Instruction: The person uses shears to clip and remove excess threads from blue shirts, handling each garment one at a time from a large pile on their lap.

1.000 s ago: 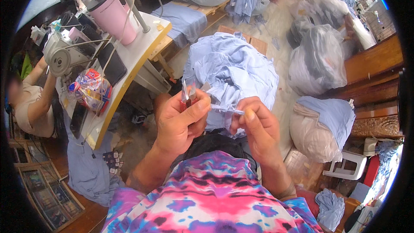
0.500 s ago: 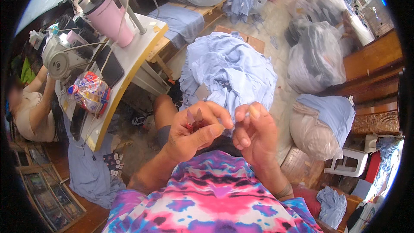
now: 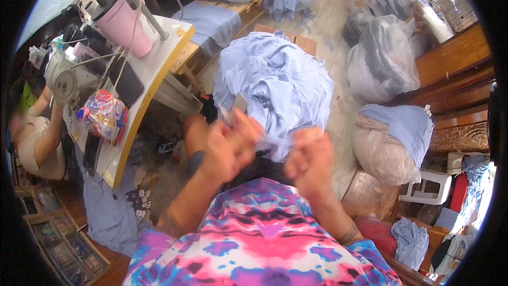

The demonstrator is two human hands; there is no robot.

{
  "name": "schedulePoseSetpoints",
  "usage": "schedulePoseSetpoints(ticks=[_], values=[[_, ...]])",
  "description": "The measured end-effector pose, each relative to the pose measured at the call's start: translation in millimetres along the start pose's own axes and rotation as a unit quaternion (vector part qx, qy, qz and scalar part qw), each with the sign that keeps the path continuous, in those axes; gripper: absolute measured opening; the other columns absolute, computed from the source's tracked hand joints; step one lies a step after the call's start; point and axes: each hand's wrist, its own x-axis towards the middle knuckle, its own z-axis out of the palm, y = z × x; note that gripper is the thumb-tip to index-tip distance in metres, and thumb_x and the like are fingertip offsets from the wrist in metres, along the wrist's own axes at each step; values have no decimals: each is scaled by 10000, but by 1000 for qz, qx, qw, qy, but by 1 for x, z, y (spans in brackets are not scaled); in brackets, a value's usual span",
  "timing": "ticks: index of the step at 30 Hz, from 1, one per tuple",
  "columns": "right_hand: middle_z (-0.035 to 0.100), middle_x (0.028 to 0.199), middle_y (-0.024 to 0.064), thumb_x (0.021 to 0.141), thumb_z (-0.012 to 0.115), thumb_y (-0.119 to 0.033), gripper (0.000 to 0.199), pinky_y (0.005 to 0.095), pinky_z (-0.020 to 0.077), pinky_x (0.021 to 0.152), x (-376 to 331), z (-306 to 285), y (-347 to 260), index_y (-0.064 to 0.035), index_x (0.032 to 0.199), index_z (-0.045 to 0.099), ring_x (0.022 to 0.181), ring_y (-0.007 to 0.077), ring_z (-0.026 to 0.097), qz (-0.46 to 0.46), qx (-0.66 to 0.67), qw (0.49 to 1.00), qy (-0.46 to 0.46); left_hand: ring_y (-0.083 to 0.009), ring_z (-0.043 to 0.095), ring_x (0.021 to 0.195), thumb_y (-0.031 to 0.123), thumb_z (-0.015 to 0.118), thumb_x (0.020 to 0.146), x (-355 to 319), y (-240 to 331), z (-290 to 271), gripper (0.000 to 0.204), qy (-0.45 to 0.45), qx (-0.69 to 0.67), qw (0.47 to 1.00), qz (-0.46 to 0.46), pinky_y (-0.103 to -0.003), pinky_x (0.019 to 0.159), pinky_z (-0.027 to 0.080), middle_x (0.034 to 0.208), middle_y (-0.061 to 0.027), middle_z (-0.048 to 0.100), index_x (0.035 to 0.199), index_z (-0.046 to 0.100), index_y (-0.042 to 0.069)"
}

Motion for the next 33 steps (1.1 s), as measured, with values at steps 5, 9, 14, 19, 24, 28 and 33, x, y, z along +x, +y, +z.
schedulePoseSetpoints(ticks=[5,9,14,19,24,28,33], values=[[563,940,63,1111,488,-262,194,364,518,579,9,-5,-3,-114,986,484,605,143,509,-40,52,997,-37,-77,435,419,235,544,1094,5,2,0,184,8,-24,1000,-3,-218,354,316,926,-89,635,1004,537,76],[515,787,40,1121,450,-329,258,333,491,557,12,13,-19,-127,963,471,567,143,466,-32,39,998,-34,-82,454,435,239,524,1101,5,9,14,184,-18,-9,999,-36,-213,367,335,891,-88,623,1009,520,79],[359,659,-34,1089,489,-337,247,274,362,486,24,-37,-11,-167,914,450,515,91,366,-42,-22,999,15,-82,416,434,239,548,1089,23,12,-41,182,47,-20,997,58,-221,375,320,764,-54,534,986,502,97],[312,654,-77,1108,444,-347,291,254,276,473,28,-41,-36,-189,865,417,497,71,284,-5,-105,994,26,-78,387,449,244,583,1068,16,10,-23,211,46,27,998,-32,-232,382,288,742,-8,475,931,493,111],[338,644,-77,1096,465,-329,292,242,266,459,44,-164,-114,-189,842,432,500,54,293,-171,-98,949,246,-52,314,430,244,541,1088,16,44,-81,218,193,64,973,111,-214,356,261,729,9,419,928,452,126],[349,640,-80,1094,469,-316,271,228,258,450,56,-108,-102,-178,861,450,504,39,301,-129,-184,960,168,-47,305,427,244,527,1095,-3,37,-59,224,218,68,971,73,-210,353,256,726,19,402,917,444,137],[330,645,-83,1084,492,-308,287,226,224,465,75,-92,-116,-167,838,448,522,31,277,-143,-318,932,96,-43,315,438,270,547,1086,-21,40,-47,219,227,127,965,25,-203,363,253,728,10,417,940,457,134]])
